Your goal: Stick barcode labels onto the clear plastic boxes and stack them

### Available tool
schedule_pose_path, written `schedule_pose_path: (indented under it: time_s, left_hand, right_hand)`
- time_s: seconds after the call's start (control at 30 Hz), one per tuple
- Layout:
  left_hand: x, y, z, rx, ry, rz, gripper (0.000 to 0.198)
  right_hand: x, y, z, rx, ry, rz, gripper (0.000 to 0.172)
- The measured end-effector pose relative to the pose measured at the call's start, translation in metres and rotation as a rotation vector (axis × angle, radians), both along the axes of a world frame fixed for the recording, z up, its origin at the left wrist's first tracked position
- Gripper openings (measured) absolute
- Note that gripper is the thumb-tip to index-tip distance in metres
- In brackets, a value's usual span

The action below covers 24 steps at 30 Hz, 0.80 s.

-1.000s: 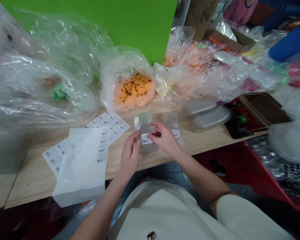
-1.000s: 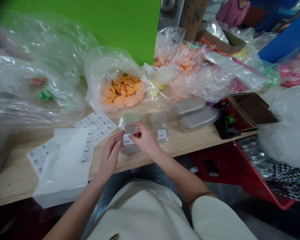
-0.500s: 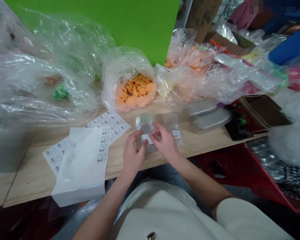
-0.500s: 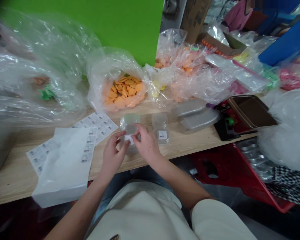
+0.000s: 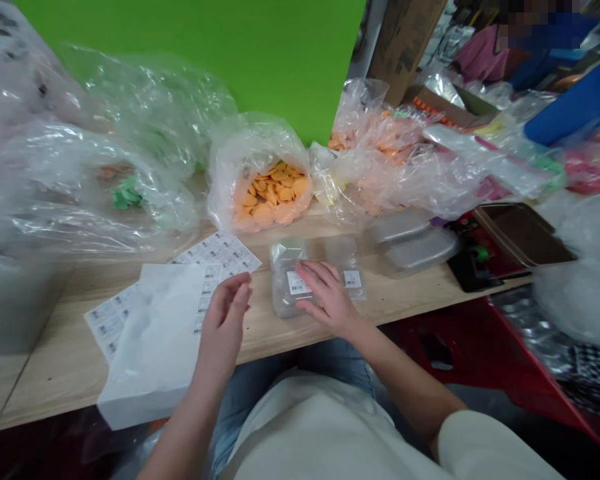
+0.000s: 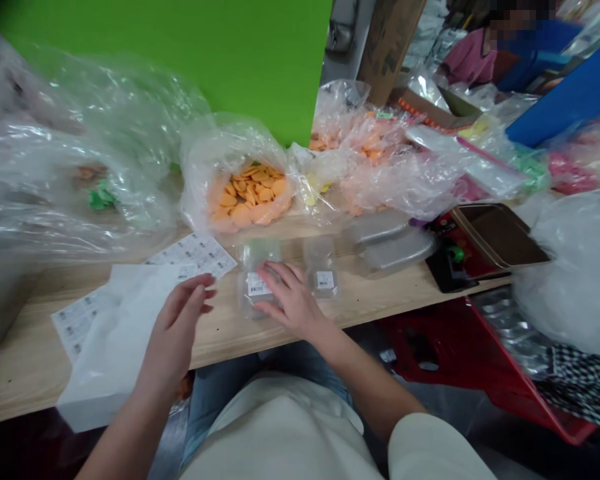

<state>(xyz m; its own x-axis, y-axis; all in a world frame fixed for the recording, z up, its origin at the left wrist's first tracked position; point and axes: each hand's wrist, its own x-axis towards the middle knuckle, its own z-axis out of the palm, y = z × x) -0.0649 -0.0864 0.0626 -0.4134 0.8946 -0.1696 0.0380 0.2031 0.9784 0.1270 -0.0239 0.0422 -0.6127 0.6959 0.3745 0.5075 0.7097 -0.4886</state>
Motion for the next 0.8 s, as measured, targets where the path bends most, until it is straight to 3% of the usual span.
schedule_pose_path:
  time_s: [0.1,0.17,0.27,0.37,0.43,0.5,0.63,0.7,0.8]
  left_hand:
    - [-0.001,0.004,0.014,-0.173,-0.556,-0.262,0.039]
    - [0.005,0.009,0.02,-0.199,-0.681,-0.323,0.036]
    - [0.019,0.016,0.027,-0.181,-0.594,-0.407,0.025]
    - [0.019,0.019,0.026,-0.133,-0.273,-0.512,0.028]
    - [0.003,0.02,0.016,-0.08,0.02,-0.428,0.031]
    - [-0.026,0.02,-0.005,-0.076,0.291,-0.243,0.032]
    - [-0.097,0.003,-0.053,-0.236,0.854,0.102,0.038]
    - [-0.121,-0.014,-0.069,-0.323,1.054,0.229,0.043]
    - [-0.133,-0.034,-0.083,-0.42,1.169,0.349,0.06]
  right_hand:
    - [-0.001,-0.005,0.008,-0.003,0.089,0.042,0.059]
    - [0.001,-0.01,0.014,-0.011,0.124,0.037,0.064]
    - [0.013,-0.014,0.024,-0.033,0.141,0.009,0.071]
    - [0.04,-0.007,0.03,-0.08,0.15,-0.067,0.065]
    - [0.066,0.004,0.026,-0.091,0.117,-0.17,0.059]
    - [0.092,0.015,0.013,-0.089,0.02,-0.238,0.054]
    - [0.123,0.023,-0.023,-0.072,-0.219,-0.208,0.049]
    - [0.117,0.017,-0.027,0.028,-0.245,-0.237,0.048]
    - [0.073,-0.006,-0.011,0.201,-0.054,-0.313,0.039]
